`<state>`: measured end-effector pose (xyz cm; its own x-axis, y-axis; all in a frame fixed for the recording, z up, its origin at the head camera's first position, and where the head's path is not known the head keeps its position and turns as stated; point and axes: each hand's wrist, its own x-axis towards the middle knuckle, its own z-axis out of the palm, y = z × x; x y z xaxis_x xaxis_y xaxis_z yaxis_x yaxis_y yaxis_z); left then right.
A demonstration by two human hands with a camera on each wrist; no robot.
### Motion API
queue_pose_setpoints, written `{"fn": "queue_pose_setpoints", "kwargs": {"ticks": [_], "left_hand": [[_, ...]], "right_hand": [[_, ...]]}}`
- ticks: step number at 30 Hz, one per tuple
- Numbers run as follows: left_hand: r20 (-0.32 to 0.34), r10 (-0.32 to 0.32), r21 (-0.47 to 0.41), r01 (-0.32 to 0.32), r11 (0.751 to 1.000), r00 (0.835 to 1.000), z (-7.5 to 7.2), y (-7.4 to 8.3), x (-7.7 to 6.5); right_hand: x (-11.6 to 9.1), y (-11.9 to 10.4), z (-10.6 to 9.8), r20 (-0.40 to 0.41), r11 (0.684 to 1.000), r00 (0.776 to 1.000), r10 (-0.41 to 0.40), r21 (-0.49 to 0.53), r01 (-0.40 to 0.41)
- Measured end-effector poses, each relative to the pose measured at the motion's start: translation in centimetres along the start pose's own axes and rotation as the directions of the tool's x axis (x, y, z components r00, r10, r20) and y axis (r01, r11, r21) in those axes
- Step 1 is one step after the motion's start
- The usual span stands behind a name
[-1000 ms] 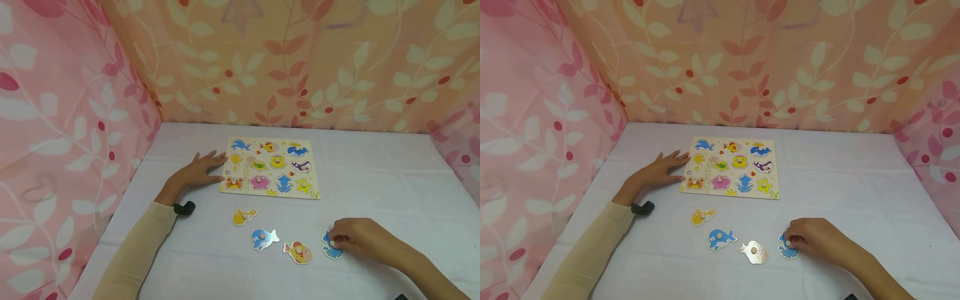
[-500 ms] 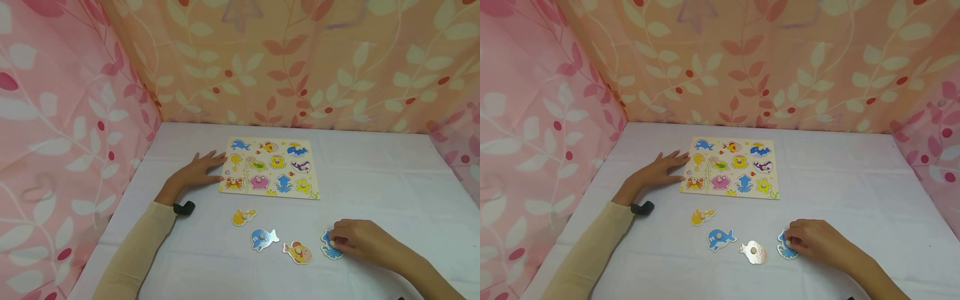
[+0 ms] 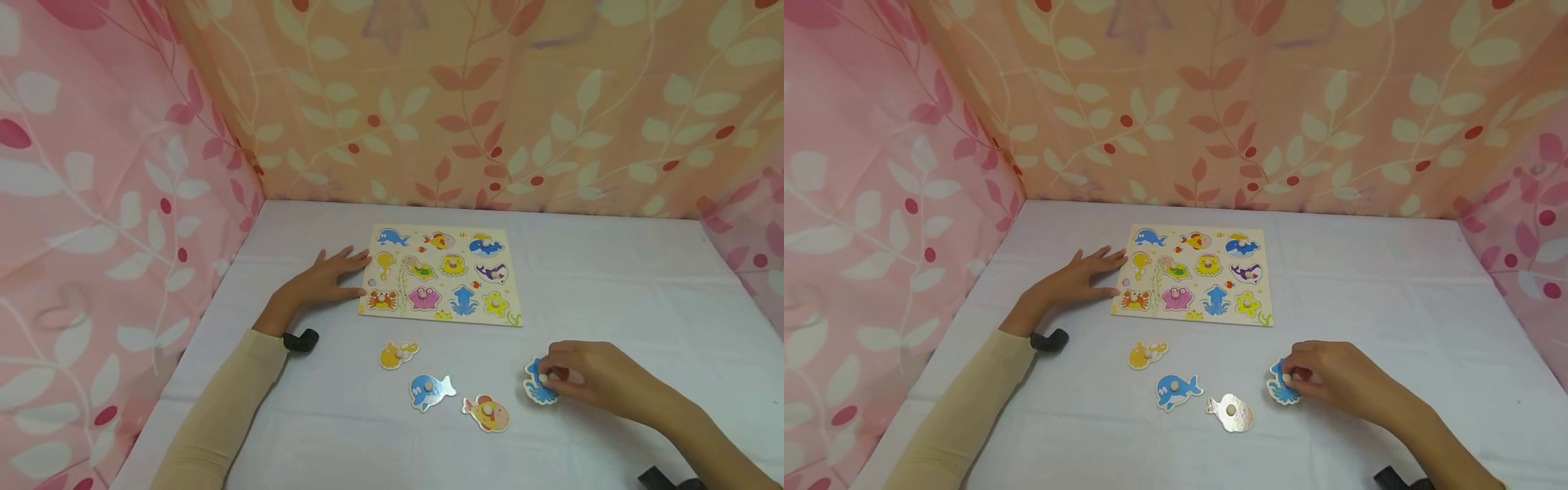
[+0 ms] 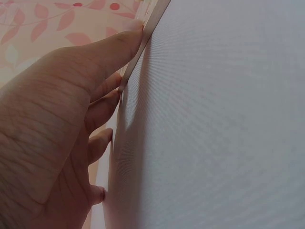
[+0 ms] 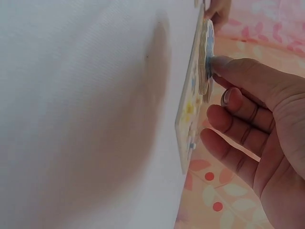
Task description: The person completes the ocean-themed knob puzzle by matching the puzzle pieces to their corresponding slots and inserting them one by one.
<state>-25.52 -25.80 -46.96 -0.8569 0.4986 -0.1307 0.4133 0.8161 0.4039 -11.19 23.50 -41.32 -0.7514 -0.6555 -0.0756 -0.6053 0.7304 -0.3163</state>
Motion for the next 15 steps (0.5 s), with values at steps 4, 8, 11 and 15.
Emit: {"fn": "queue_pose_setpoints", "kwargs": {"ticks": [4, 8, 11, 15], "left_hand": [[-0.002, -0.001, 0.009, 0.001, 1.0, 1.0, 0.2, -0.2, 0.1], [-0.003, 0.004, 0.004, -0.004, 1.0, 1.0, 0.1, -0.2, 0.1], [-0.001, 0.005, 0.005, -0.005, 1.0, 1.0, 0.1, -0.1, 0.1], [0.003, 0.0, 0.019, 0.0, 1.0, 1.0, 0.2, -0.2, 0.2]], "right_hand": [[0.6, 0.1, -0.4, -0.057, 1.0, 0.998, -0.006, -0.016, 0.005], [1.3, 0.1, -0.5, -0.126, 1.0, 0.992, -0.024, -0.023, 0.021], [1.9, 0.0, -0.5, -0.166, 1.0, 0.986, -0.017, -0.015, 0.015], [2.8, -0.1, -0.5, -0.199, 1.0, 0.98, -0.004, 0.001, 0.005]]}}
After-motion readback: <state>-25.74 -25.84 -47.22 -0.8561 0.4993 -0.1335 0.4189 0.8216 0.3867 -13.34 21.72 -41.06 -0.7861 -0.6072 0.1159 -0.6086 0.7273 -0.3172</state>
